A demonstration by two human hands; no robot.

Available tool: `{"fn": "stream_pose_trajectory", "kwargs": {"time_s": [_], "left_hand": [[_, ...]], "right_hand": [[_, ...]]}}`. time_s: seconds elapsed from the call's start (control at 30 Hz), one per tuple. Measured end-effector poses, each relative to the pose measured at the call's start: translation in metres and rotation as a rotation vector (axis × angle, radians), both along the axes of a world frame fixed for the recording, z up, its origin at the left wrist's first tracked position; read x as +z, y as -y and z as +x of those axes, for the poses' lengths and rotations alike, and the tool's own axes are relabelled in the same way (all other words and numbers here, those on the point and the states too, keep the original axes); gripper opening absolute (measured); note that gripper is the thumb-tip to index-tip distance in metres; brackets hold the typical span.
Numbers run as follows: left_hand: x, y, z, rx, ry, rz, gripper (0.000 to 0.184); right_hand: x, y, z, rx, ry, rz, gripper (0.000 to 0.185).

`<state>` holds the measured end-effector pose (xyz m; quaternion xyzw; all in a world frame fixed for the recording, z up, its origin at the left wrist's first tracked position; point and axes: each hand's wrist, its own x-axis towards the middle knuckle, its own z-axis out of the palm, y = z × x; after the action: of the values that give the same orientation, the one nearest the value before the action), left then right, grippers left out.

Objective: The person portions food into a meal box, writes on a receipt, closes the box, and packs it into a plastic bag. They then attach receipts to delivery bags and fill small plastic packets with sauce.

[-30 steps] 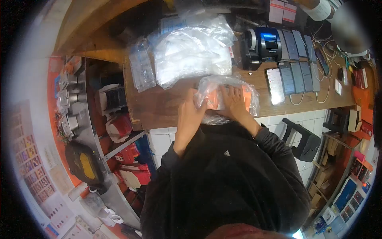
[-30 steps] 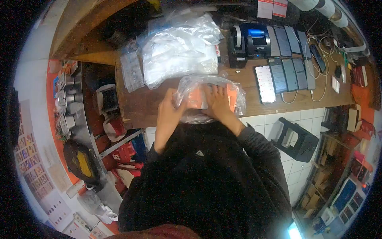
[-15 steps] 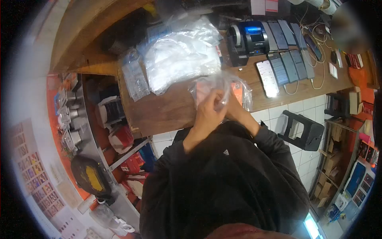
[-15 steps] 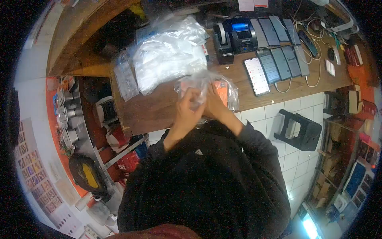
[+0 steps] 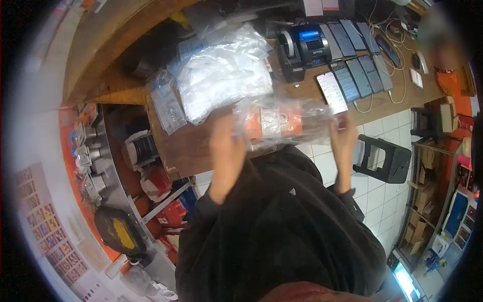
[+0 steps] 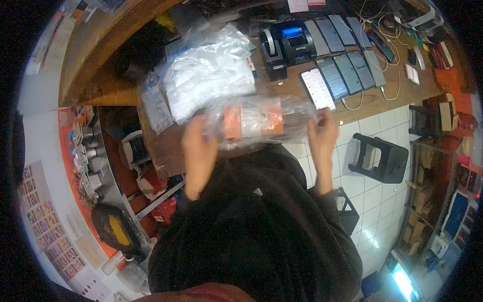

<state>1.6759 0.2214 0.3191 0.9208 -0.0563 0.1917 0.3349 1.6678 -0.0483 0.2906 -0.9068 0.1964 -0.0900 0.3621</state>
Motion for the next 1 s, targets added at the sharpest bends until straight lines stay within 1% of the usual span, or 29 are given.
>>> {"fn": "stream_pose_trajectory", "kwargs": {"time_s": [0.07, 0.1, 0.13, 0.17, 0.2, 0.27, 0.3, 0.33, 0.37, 0.4, 0.43, 0.47, 0.53, 0.57, 0.6, 0.67, 0.7, 0.73, 0.77, 0.8, 0.83, 0.87, 0.9, 0.93, 1.0], "left_hand": [[0.046, -0.03, -0.01, 0.268, -0.248, -0.128, 0.02], [0.064, -0.036, -0.016, 0.321, -0.266, -0.109, 0.019], [0.073, -0.04, -0.022, 0.378, -0.284, -0.09, 0.019], [0.073, -0.047, -0.03, 0.261, -0.265, -0.09, 0.019], [0.075, -0.051, -0.036, 0.057, -0.305, -0.118, 0.02], [0.069, -0.053, -0.041, -0.307, -0.479, -0.353, 0.016], [0.069, -0.052, -0.039, -0.305, -0.467, -0.357, 0.016], [0.07, -0.05, -0.036, -0.442, -0.671, -0.654, 0.015], [0.07, -0.047, -0.035, -0.578, -0.876, -0.952, 0.017], [0.069, -0.037, -0.035, -0.577, -0.874, -0.952, 0.017], [0.068, -0.019, -0.034, -0.427, -0.74, -1.062, 0.014], [0.068, -0.006, -0.034, -0.277, -0.601, -1.164, 0.014], [0.075, 0.004, -0.042, -0.391, -0.574, -0.569, 0.018], [0.076, 0.013, -0.042, -0.437, -0.413, -0.559, 0.018], [0.077, 0.021, -0.042, -0.476, -0.25, -0.541, 0.02], [0.069, 0.011, -0.043, -0.59, -0.089, -0.369, 0.028], [0.061, -0.001, -0.032, -0.67, 0.038, -0.336, 0.043], [0.034, -0.012, -0.033, -0.55, 0.123, -0.349, 0.054], [0.018, -0.003, -0.027, -0.386, 0.073, -0.397, 0.054], [-0.007, 0.007, -0.022, -0.306, 0.042, -0.422, 0.054], [-0.032, 0.018, -0.017, -0.228, 0.01, -0.448, 0.054], [-0.072, 0.026, -0.013, -0.319, 0.025, -0.229, 0.051], [-0.095, 0.032, -0.01, -0.409, 0.042, -0.009, 0.047], [-0.101, 0.03, -0.004, -0.421, 0.042, -0.014, 0.047], [-0.109, 0.016, 0.013, -0.6, -0.083, -0.004, 0.04]], "right_hand": [[0.04, 0.005, -0.002, -0.017, 0.152, -0.02, 0.011], [0.053, 0.008, -0.003, -0.013, 0.154, -0.021, 0.011], [0.064, 0.011, -0.005, -0.027, 0.08, -0.022, 0.01], [0.068, 0.014, -0.007, -0.041, 0.004, -0.023, 0.011], [0.063, 0.018, -0.01, -0.036, 0.008, -0.022, 0.011], [0.052, 0.026, -0.013, 0.186, -0.072, 0.397, 0.021], [0.054, 0.028, -0.013, 0.27, -0.2, 0.603, 0.02], [0.054, 0.024, -0.013, 0.278, -0.196, 0.597, 0.02], [0.062, 0.009, -0.013, 0.259, 0.037, 1.004, 0.018], [0.07, -0.006, -0.013, 0.226, 0.287, 1.404, 0.017], [0.076, -0.017, -0.007, 0.344, 0.362, 1.25, 0.017], [0.077, -0.029, -0.008, 0.435, 0.296, 1.117, 0.028], [0.08, -0.068, -0.018, 0.628, 0.269, 0.735, 0.061], [0.062, -0.08, -0.022, 0.7, 0.245, 0.459, 0.066], [0.066, -0.094, -0.025, 0.648, 0.281, 0.646, 0.052], [0.065, -0.099, -0.029, 0.485, 0.196, 0.867, 0.038], [0.068, -0.094, -0.032, 0.484, 0.192, 0.858, 0.038], [0.071, -0.085, -0.034, 0.412, 0.187, 1.002, 0.034], [0.073, -0.084, -0.037, 0.367, 0.188, 1.074, 0.032], [0.075, -0.084, -0.041, 0.319, 0.192, 1.146, 0.03], [0.078, -0.088, -0.046, 0.334, 0.149, 1.115, 0.03], [0.08, -0.089, -0.051, 0.349, 0.104, 1.082, 0.03], [0.081, -0.088, -0.058, 0.395, 0.015, 1.079, 0.035], [0.086, -0.081, -0.058, 0.384, 0.019, 1.073, 0.035], [0.096, -0.049, -0.056, 0.778, 0.046, 0.356, 0.054]]}}
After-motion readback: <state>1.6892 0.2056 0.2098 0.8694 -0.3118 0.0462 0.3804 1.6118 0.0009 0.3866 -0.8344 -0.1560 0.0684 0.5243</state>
